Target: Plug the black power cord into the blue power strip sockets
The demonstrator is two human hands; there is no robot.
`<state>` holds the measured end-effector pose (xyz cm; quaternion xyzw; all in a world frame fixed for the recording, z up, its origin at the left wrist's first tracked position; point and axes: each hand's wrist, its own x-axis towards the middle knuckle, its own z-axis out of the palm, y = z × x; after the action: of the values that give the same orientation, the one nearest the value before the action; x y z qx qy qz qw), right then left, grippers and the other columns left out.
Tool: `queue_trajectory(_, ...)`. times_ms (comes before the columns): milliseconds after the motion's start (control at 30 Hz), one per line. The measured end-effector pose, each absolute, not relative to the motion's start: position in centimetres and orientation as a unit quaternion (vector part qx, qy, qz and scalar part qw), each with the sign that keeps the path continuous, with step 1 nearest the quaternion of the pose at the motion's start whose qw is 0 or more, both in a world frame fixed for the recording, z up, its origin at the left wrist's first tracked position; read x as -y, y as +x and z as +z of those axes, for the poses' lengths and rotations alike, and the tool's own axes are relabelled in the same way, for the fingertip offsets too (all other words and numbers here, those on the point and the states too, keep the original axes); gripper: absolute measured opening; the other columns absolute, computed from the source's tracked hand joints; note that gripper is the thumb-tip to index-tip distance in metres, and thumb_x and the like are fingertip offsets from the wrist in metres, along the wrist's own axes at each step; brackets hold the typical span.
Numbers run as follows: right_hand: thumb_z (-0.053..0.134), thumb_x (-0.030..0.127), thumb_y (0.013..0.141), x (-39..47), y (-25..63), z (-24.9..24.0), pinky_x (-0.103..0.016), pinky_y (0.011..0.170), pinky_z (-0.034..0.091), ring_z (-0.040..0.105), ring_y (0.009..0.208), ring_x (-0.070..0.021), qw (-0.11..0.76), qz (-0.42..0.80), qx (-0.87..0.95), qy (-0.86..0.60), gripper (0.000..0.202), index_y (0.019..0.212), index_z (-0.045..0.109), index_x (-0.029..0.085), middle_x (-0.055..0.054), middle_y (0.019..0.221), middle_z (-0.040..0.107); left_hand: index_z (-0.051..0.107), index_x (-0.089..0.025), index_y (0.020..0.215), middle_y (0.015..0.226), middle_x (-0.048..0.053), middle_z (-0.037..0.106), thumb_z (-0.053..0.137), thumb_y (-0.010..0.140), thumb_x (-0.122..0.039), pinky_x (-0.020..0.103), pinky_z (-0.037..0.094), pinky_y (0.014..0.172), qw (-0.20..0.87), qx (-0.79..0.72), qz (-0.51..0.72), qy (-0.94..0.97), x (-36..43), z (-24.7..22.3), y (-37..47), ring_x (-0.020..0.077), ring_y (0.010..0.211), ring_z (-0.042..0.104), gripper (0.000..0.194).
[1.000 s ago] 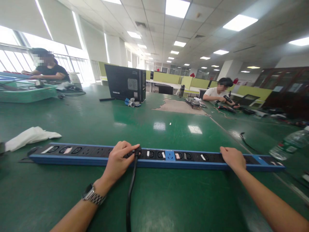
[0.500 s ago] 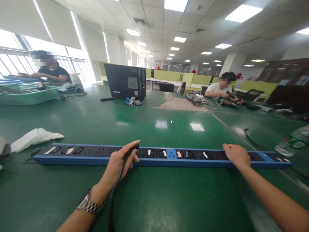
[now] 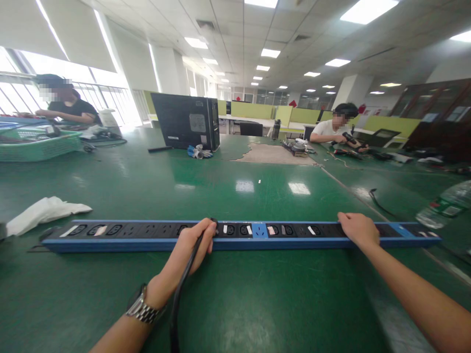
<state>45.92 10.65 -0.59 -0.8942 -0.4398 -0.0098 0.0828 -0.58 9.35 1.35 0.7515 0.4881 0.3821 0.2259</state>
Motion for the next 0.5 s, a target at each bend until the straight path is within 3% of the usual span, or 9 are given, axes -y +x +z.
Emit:
queue_trajectory(133,0.030,0.046,0.085,-10.6,45.9,-0.6,-0.035,0.063,0.039,0.063,0.086,-0.0319,0.080,-0.013,0.444,-0.892,0.053,0.094,0.077,0.022,-0.015,0.101,0.071,0.050,-0.020,0.074,0.056,-0.002,0.053,0.033,0.097,-0.039,0.023,0.034,0.054,0.097,-0.474,0.304,0.820,-9.6,1.6,-1.1,0.0112,0.050,0.051,0.035)
queue_trajectory(267,0.030,0.046,0.085,-10.6,45.9,-0.5,-0.035,0.063,0.038,0.063,0.086,-0.0316,0.085,-0.014,0.443,-0.892,0.053,0.092,0.077,0.022,-0.015,0.100,0.071,0.058,-0.022,0.092,0.064,0.001,0.062,0.030,0.098,-0.037,0.027,0.035,0.058,0.042,-0.480,0.202,0.853,-9.4,2.2,-1.6,0.0168,0.057,0.059,0.032)
queue_trajectory(367,0.030,0.046,0.085,-10.5,45.8,-0.5,-0.034,0.062,0.037,0.063,0.087,-0.0312,0.088,-0.013,0.443,-0.892,0.053,0.088,0.077,0.022,-0.015,0.099,0.071,0.058,-0.022,0.101,0.073,0.003,0.067,0.030,0.098,-0.036,0.028,0.039,0.062,0.049,-0.482,0.181,0.856,-9.1,2.4,-1.8,0.0194,0.065,0.064,0.032)
queue_trajectory(500,0.030,0.046,0.085,-10.5,45.9,-0.6,-0.034,0.061,0.036,0.063,0.085,-0.0304,0.090,-0.021,0.443,-0.892,0.053,0.089,0.077,0.022,-0.015,0.099,0.071,0.058,-0.021,0.098,0.069,0.000,0.064,0.032,0.098,-0.035,0.024,0.039,0.059,0.126,-0.455,0.209,0.856,-9.2,1.7,-1.5,0.0141,0.059,0.059,0.030)
